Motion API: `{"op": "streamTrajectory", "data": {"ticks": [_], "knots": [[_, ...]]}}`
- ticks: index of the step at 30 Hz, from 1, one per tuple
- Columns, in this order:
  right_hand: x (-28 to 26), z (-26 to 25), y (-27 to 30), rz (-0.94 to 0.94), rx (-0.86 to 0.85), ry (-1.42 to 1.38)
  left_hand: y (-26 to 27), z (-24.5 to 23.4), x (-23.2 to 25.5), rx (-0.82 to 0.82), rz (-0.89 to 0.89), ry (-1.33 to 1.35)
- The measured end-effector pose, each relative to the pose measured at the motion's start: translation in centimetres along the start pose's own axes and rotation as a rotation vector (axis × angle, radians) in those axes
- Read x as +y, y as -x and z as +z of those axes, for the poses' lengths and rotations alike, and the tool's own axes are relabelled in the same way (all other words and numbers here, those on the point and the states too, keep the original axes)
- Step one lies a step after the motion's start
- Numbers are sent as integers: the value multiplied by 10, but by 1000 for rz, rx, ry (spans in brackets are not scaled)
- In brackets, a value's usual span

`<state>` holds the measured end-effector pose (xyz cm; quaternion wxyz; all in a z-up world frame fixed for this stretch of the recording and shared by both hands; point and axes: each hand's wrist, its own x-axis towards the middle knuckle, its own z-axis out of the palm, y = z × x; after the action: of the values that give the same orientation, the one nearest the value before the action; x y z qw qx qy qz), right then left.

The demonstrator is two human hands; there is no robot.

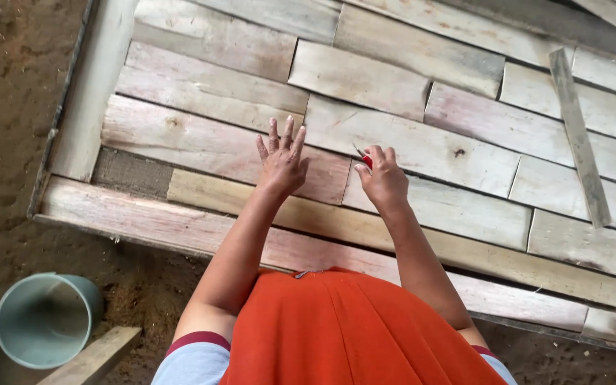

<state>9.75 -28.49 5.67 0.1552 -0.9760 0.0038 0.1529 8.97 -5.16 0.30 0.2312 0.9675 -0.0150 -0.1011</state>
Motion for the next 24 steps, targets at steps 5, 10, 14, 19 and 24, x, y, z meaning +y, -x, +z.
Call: {"op": "streamTrajectory", "data": {"ticks": [5, 10, 14, 19, 24], "knots": [[19, -5, -41, -20, 83, 60, -35, -8, 12, -48, 2, -51], [27, -12, -67, -10, 95, 70, -64, 2, 16, -72, 34, -92], [35, -16, -78, 18, 122, 41, -79, 25, 11, -12, 74, -124], [13, -56, -68, 69, 87, -18, -83, 29, 7, 76, 110, -80], [40, -37, -88, 56, 74, -37, -82, 27, 7, 109, 115, -18]]}}
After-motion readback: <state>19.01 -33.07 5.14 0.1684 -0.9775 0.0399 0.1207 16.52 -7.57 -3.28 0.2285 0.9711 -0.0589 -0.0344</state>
